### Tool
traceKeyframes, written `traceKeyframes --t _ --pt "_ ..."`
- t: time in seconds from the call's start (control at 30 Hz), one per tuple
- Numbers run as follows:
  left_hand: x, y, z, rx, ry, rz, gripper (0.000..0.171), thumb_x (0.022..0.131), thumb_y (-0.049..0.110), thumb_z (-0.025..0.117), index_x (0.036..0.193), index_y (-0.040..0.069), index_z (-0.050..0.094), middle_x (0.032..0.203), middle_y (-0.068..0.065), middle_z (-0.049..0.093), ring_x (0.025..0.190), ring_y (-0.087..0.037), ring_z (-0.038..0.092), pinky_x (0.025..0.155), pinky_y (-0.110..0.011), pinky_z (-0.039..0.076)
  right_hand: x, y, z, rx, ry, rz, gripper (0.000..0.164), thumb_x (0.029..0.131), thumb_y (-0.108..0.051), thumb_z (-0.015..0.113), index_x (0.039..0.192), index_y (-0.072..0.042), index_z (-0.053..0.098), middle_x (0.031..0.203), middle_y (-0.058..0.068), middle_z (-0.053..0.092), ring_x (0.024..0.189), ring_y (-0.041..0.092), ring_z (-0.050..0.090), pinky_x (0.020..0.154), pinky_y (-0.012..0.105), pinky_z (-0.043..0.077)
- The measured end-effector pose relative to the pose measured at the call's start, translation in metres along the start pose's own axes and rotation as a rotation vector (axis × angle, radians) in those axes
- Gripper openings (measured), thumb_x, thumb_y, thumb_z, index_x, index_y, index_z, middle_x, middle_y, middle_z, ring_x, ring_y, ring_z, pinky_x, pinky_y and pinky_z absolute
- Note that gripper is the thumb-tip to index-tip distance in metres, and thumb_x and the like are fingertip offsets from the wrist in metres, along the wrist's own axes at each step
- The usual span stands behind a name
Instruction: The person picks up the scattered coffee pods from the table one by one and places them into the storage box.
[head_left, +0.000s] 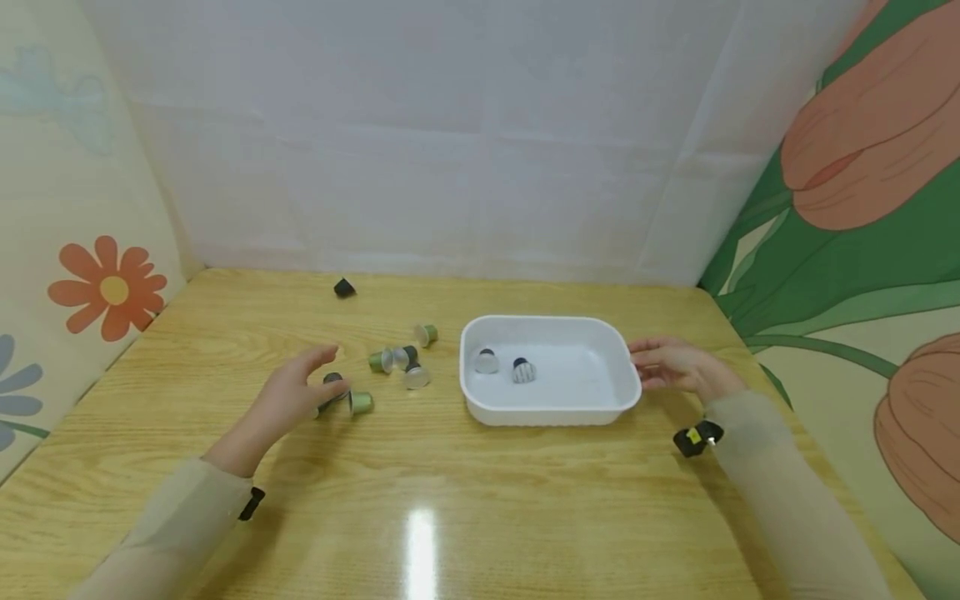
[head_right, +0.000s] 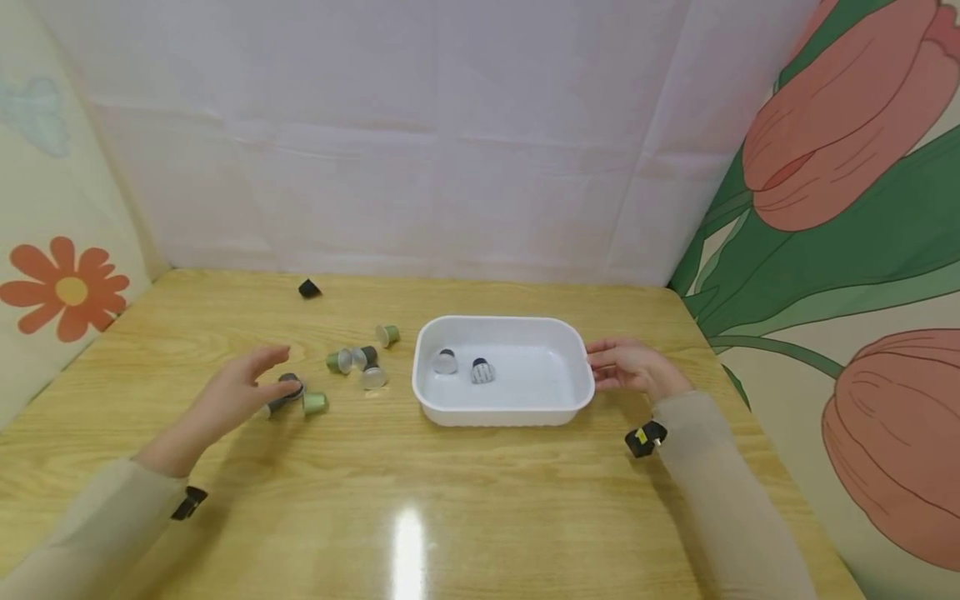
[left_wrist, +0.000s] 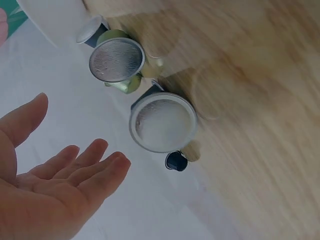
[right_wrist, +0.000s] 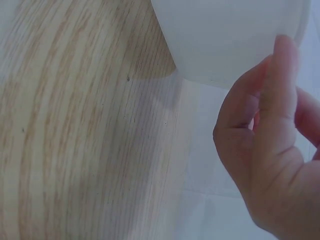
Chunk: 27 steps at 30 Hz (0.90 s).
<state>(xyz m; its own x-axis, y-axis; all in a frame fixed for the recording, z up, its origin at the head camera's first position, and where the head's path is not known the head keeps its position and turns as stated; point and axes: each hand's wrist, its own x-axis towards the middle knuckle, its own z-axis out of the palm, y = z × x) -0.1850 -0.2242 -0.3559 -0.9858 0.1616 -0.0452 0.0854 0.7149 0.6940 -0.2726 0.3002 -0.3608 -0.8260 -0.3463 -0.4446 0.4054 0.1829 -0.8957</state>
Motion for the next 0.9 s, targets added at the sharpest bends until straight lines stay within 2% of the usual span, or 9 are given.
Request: traceKeyframes --t 0.3,0.6,0.9 --pt "-0.004 -0.009 0.003 0.094 0.001 -0.039 0.072 0.095 0.02 0.065 0.146 -0.012 0.026 0.144 -0.037 0.032 0.13 -0.056 0.029 0.1 -0.067 0.031 0.0 0.001 0.0 0.008 0.005 -0.007 0.027 0.099 0.003 0.047 0.125 0.009 0.041 0.091 0.005 0.066 0.08 0.014 0.065 0.072 0.027 0.057" --pt "-0.007 -0.018 0.002 0.092 -0.062 -0.113 0.082 0.093 0.026 0.067 0.148 -0.013 0.019 0.145 -0.039 0.027 0.128 -0.058 0.03 0.099 -0.068 0.033 -0.001 0.001 0.0 0.005 0.005 -0.011 0.02 0.099 0.003 0.047 0.119 0.005 0.048 0.091 0.004 0.066 0.08 0.014 0.064 0.071 0.026 0.057" --pt "-0.007 -0.026 -0.001 0.115 -0.12 -0.123 0.09 0.092 0.031 0.069 0.146 -0.017 0.016 0.144 -0.042 0.025 0.127 -0.06 0.029 0.1 -0.068 0.031 -0.002 0.001 0.001 0.032 0.003 -0.013 0.021 0.099 0.003 0.049 0.12 0.005 0.046 0.091 0.006 0.067 0.08 0.015 0.067 0.071 0.028 0.058"
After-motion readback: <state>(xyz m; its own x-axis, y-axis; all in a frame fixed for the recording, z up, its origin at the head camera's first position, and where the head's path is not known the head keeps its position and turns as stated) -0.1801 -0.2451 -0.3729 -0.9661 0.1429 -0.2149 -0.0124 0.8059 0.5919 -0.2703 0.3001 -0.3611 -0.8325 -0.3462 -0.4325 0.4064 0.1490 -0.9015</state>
